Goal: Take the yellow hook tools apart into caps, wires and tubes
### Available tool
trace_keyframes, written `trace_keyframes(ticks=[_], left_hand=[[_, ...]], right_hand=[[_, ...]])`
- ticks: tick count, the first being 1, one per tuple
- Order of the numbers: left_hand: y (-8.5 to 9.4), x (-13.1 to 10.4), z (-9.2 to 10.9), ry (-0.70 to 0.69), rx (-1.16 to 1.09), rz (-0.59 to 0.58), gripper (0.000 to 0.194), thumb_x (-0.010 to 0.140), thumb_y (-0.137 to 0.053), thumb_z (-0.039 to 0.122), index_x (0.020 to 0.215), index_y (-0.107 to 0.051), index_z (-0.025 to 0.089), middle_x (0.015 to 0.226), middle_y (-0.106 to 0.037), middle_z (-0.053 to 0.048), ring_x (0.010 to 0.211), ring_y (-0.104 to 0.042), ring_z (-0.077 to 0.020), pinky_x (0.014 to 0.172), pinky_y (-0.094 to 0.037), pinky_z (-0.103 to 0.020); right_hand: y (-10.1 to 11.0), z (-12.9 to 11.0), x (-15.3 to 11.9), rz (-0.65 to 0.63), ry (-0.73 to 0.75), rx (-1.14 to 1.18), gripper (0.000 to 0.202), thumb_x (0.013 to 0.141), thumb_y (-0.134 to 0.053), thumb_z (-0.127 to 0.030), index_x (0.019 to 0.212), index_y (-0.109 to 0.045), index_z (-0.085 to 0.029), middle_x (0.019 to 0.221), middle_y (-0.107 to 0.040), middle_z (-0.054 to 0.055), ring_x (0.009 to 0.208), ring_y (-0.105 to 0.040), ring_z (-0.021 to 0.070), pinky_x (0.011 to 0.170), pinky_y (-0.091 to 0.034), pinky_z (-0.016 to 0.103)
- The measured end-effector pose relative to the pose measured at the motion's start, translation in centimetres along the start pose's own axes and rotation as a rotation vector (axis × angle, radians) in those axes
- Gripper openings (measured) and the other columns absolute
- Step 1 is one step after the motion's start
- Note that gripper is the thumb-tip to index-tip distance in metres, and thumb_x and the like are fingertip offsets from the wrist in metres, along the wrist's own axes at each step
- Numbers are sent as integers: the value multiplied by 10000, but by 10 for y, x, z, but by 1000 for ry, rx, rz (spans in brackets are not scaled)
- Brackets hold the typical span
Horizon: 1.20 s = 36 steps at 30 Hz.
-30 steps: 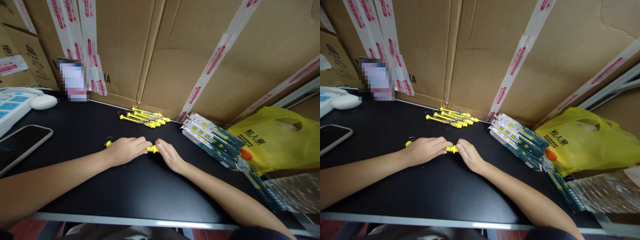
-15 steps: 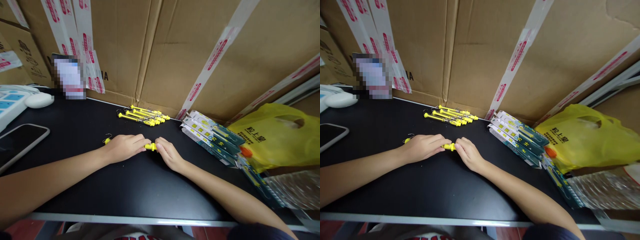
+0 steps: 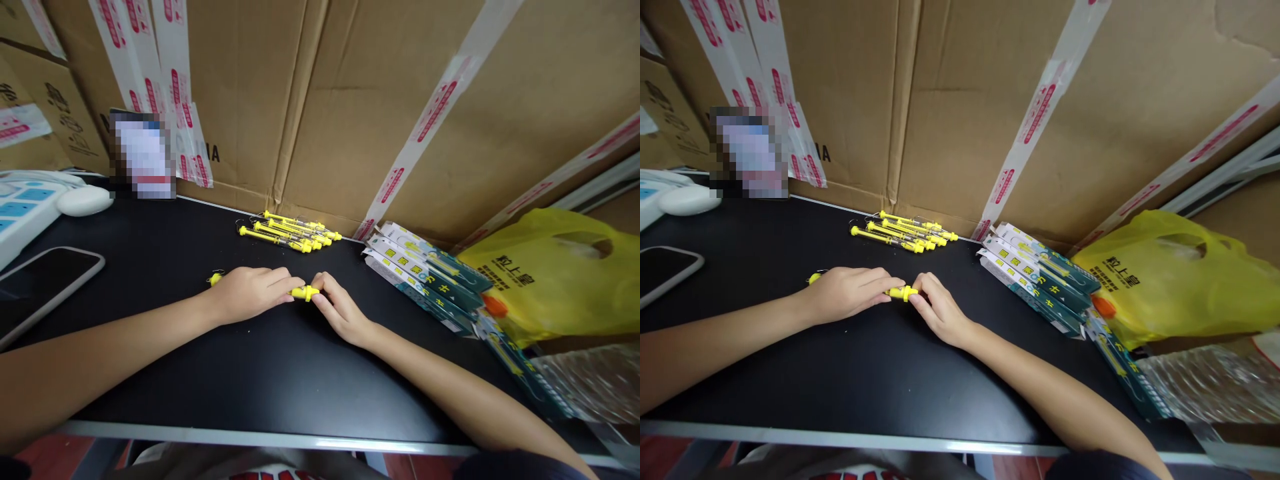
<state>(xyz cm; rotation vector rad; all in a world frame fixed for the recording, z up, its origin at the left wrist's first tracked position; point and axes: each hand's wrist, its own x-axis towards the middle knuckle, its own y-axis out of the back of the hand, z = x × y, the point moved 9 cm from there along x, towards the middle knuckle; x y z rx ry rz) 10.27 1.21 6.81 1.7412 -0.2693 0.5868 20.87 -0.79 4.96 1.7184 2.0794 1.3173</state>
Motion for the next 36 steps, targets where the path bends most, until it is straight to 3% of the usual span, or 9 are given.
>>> trace_keyframes(ticks=[7,15,20,24,30,36], left_hand=[[-6,0,-1,-33,-37,-73,276,969,-353,341,1144,-531,222,897,-626,14,758,-637,-105,565,-420,-195],[-13,-3,3,-100,6,-116,266,967,-357,333,1129,-542,231,853,-620,24,679,-618,-105,502,-368,-207],[-5,-1,5,-112,31,-46,264,965,-370,332,1125,-551,226,863,-633,24,688,-615,-100,537,-388,-205],[1,0,6,-115,61,8,267,964,-377,326,1126,-558,214,865,-642,18,711,-621,-100,568,-406,-202],[-3,-2,4,-105,59,-18,277,967,-365,334,1136,-555,226,859,-640,15,712,-626,-97,543,-396,-195],[-5,-2,3,-108,27,-55,280,969,-352,333,1120,-557,215,861,-638,16,685,-620,-102,523,-388,-201]], right_hand=[[-3,0,-2,-50,58,-102,146,949,-394,-314,851,-425,-210,833,-493,46,768,-443,175,700,-404,324],[-6,-10,-5,-117,251,-311,103,917,-478,-300,876,-457,-208,866,-551,66,788,-475,186,705,-403,330],[-4,-5,-3,-107,183,-309,218,924,-417,-411,886,-462,-201,833,-540,61,754,-454,190,698,-383,337],[-7,-2,-3,-160,157,-369,260,965,-317,-341,817,-477,-199,761,-536,54,720,-428,190,672,-351,330],[-6,-2,-3,-132,181,-352,211,950,-389,-347,850,-495,-194,771,-548,57,717,-431,181,671,-367,317],[-6,-12,-6,-88,266,-572,230,946,-410,-355,859,-535,-183,765,-584,65,709,-442,186,633,-352,314]])
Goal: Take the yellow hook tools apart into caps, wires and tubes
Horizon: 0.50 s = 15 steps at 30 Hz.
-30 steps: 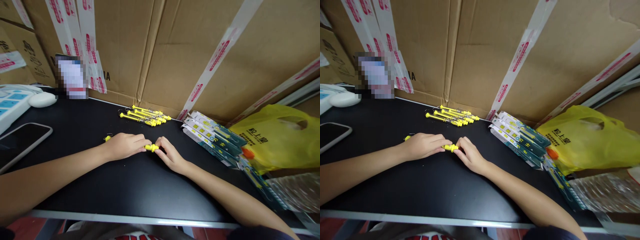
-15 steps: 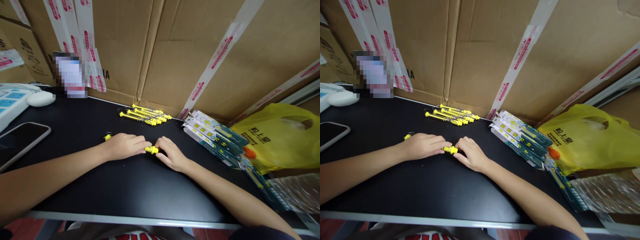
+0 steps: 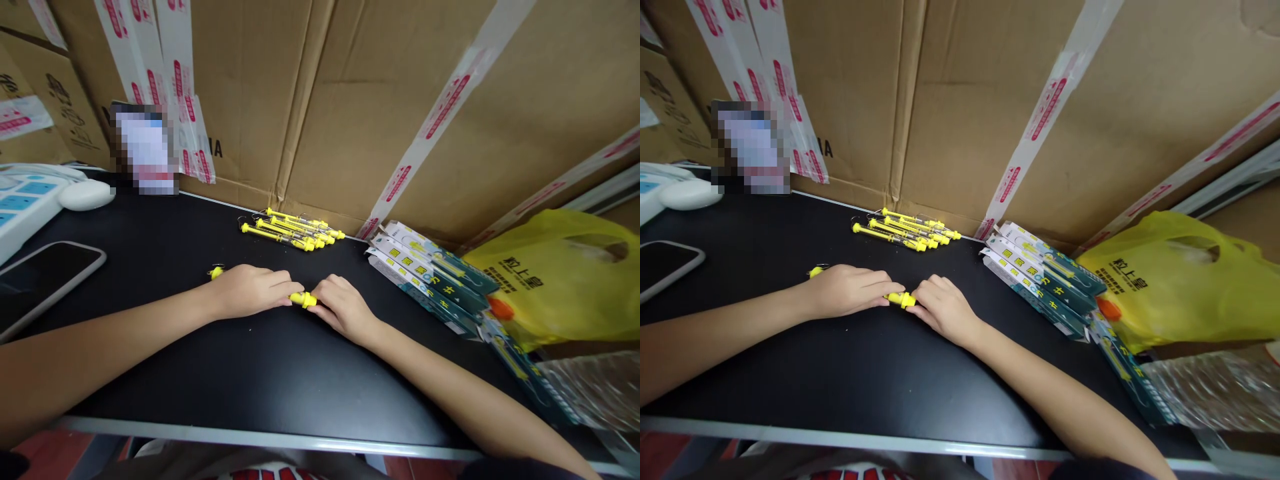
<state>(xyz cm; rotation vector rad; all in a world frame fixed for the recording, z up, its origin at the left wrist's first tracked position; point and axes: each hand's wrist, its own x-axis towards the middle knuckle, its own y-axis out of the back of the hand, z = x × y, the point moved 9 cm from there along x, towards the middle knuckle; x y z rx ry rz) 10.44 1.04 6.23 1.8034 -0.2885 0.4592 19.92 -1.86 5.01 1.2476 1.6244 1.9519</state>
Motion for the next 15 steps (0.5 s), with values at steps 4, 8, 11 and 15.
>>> trace_keyframes(ticks=[4,8,11,15], left_hand=[[-3,-1,0,-10,-19,-32,293,973,-334,329,1135,-547,210,854,-633,12,689,-618,-99,517,-388,-200],[-2,-1,1,-5,-18,-32,285,971,-344,329,1144,-542,221,847,-627,16,698,-617,-96,520,-384,-192],[0,1,2,-8,7,-12,277,967,-356,325,1143,-546,226,851,-626,16,690,-611,-96,532,-389,-191],[2,1,1,-4,34,5,285,967,-357,331,1153,-546,227,860,-628,12,700,-613,-97,539,-395,-193]], right_hand=[[3,-9,-1,8,76,-158,194,947,-419,-294,876,-560,-181,789,-609,71,738,-457,196,630,-330,327],[3,-5,-2,14,44,-86,171,942,-427,-309,910,-550,-196,815,-606,72,745,-470,196,640,-326,328],[4,4,-2,41,-42,53,273,896,-472,-462,920,-520,-195,790,-578,63,721,-463,197,640,-332,327],[-1,7,0,-4,-78,106,279,943,-365,-415,855,-510,-194,755,-555,56,700,-439,194,640,-320,325]])
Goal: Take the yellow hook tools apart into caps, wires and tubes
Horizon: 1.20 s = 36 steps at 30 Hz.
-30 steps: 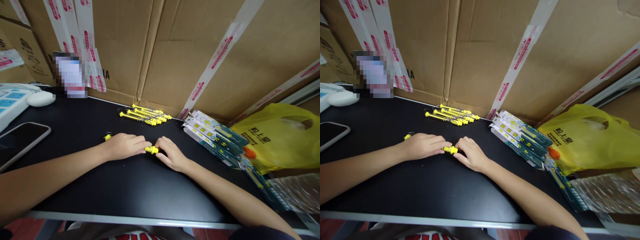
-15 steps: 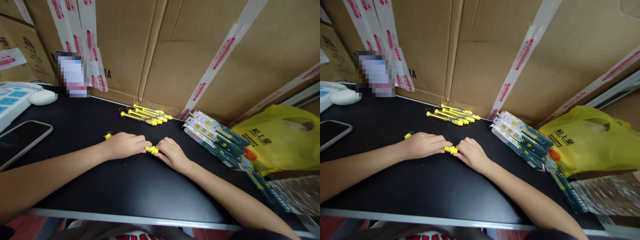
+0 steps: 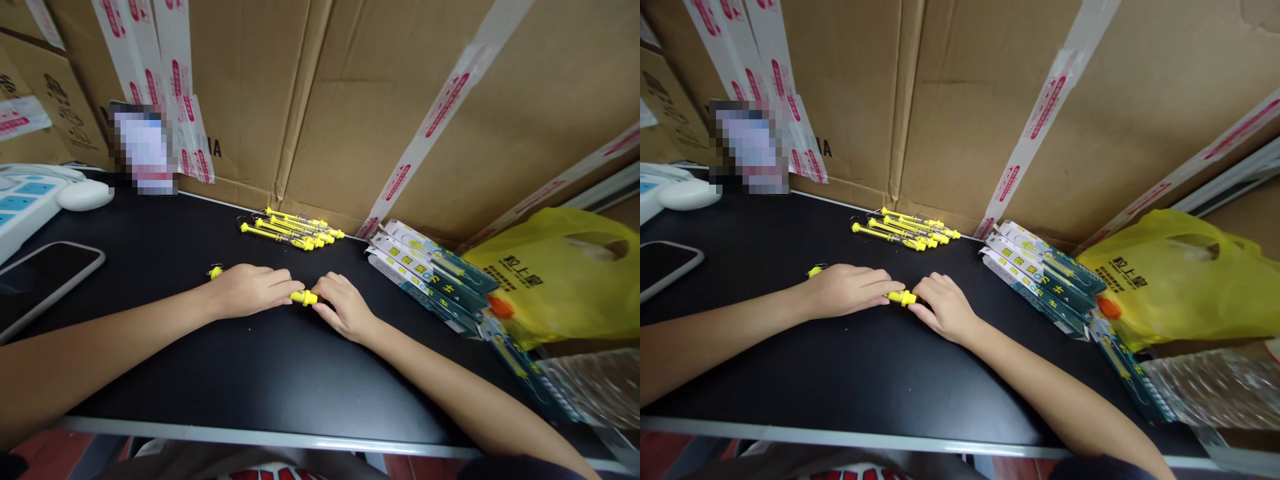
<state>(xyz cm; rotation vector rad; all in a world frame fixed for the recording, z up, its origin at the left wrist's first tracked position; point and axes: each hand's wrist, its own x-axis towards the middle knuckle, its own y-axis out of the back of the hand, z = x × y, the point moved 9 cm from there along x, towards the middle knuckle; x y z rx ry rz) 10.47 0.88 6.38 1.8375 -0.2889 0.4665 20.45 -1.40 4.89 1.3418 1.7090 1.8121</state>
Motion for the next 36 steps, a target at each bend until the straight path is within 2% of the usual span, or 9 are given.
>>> trace_keyframes(ticks=[3,12,19,23,31,36], left_hand=[[-2,-1,-1,7,28,-11,287,966,-362,333,1162,-548,236,855,-626,10,690,-608,-88,539,-394,-184],[-2,-1,-1,9,-9,9,281,966,-364,332,1140,-553,219,848,-635,15,706,-623,-96,522,-389,-189],[0,-1,-2,22,-47,10,284,962,-373,327,1149,-557,219,856,-624,12,710,-614,-89,536,-408,-181],[0,-1,-2,23,-11,12,286,965,-365,337,1156,-549,230,858,-632,14,723,-623,-90,541,-400,-182],[-2,-1,-3,20,-8,-3,281,963,-373,339,1142,-555,221,864,-638,16,711,-627,-100,532,-394,-200],[-2,-1,-4,27,-28,-6,288,964,-368,343,1153,-551,226,875,-640,11,731,-627,-94,555,-404,-185]], right_hand=[[-3,0,0,-22,7,0,243,953,-367,-354,842,-515,-197,743,-558,51,697,-437,188,641,-313,317],[0,-2,0,47,41,17,85,918,-469,-281,889,-490,-204,744,-565,37,694,-471,174,634,-337,300],[1,6,0,21,-68,49,213,898,-469,-415,902,-482,-202,783,-561,43,717,-471,186,663,-346,323],[-2,4,0,-16,-41,26,184,940,-399,-340,882,-503,-200,776,-568,50,721,-458,188,659,-337,323],[-1,2,-1,43,3,57,76,912,-486,-280,917,-486,-204,755,-569,30,712,-486,170,650,-358,309],[1,5,0,37,-49,63,253,865,-538,-425,951,-474,-196,819,-577,49,731,-497,183,667,-370,328]])
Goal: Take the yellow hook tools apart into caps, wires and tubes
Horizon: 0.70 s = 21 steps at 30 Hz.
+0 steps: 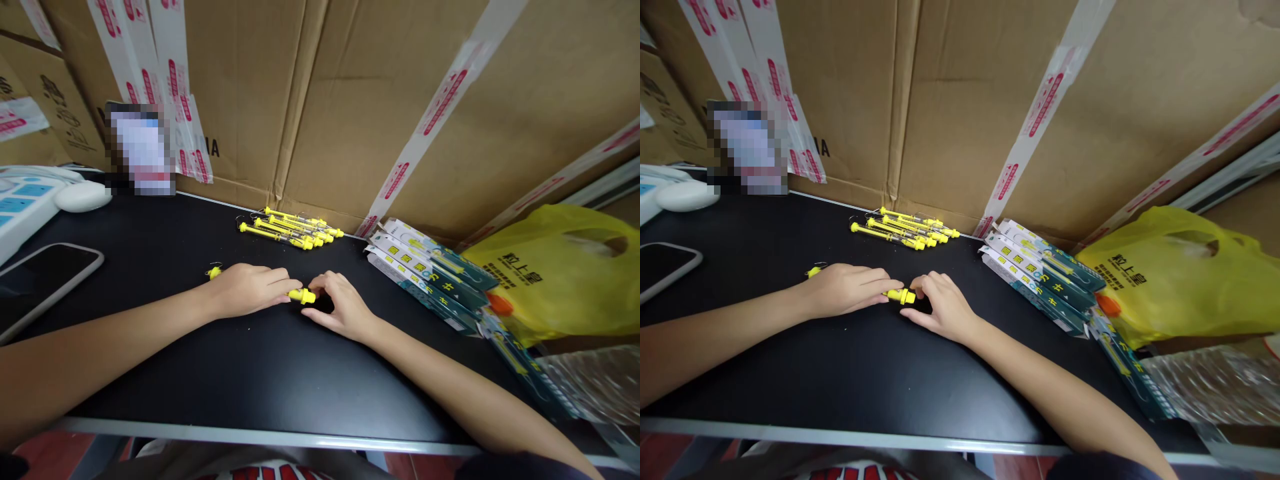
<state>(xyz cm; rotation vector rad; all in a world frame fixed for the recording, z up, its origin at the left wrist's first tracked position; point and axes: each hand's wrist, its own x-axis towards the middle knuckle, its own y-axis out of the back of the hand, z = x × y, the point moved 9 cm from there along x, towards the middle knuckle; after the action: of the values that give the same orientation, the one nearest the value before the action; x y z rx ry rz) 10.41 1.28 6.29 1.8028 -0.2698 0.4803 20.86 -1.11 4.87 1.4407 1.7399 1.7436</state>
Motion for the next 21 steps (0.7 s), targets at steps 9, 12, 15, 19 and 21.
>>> trace_keyframes(ticks=[9,12,15,19,21], left_hand=[[0,0,0,2,13,8,280,964,-370,334,1150,-550,226,871,-635,19,731,-628,-99,559,-408,-200],[0,0,0,0,15,-4,281,965,-366,336,1143,-554,226,872,-634,19,727,-626,-99,554,-405,-203],[-1,0,0,-4,20,-4,285,966,-361,338,1146,-553,229,872,-633,18,723,-624,-98,544,-398,-202],[0,0,0,-2,6,9,288,967,-363,341,1152,-549,224,865,-631,20,721,-626,-100,547,-398,-202],[1,0,-1,0,0,13,285,966,-368,340,1152,-550,224,868,-632,20,726,-627,-100,555,-400,-200]], right_hand=[[-3,-2,1,-36,29,-43,136,929,-454,-314,897,-503,-191,756,-564,34,713,-462,171,655,-345,307],[-2,-2,0,1,46,-29,92,912,-491,-287,905,-497,-196,738,-559,23,706,-474,165,651,-351,301],[0,-2,-1,30,56,-17,67,899,-506,-266,917,-492,-203,740,-563,20,707,-484,164,651,-355,302],[3,1,-1,36,-3,-8,252,859,-552,-407,978,-484,-195,783,-569,34,718,-490,175,665,-365,317],[2,0,0,-6,-12,-24,231,894,-486,-412,958,-496,-190,798,-575,44,725,-481,181,671,-358,323]])
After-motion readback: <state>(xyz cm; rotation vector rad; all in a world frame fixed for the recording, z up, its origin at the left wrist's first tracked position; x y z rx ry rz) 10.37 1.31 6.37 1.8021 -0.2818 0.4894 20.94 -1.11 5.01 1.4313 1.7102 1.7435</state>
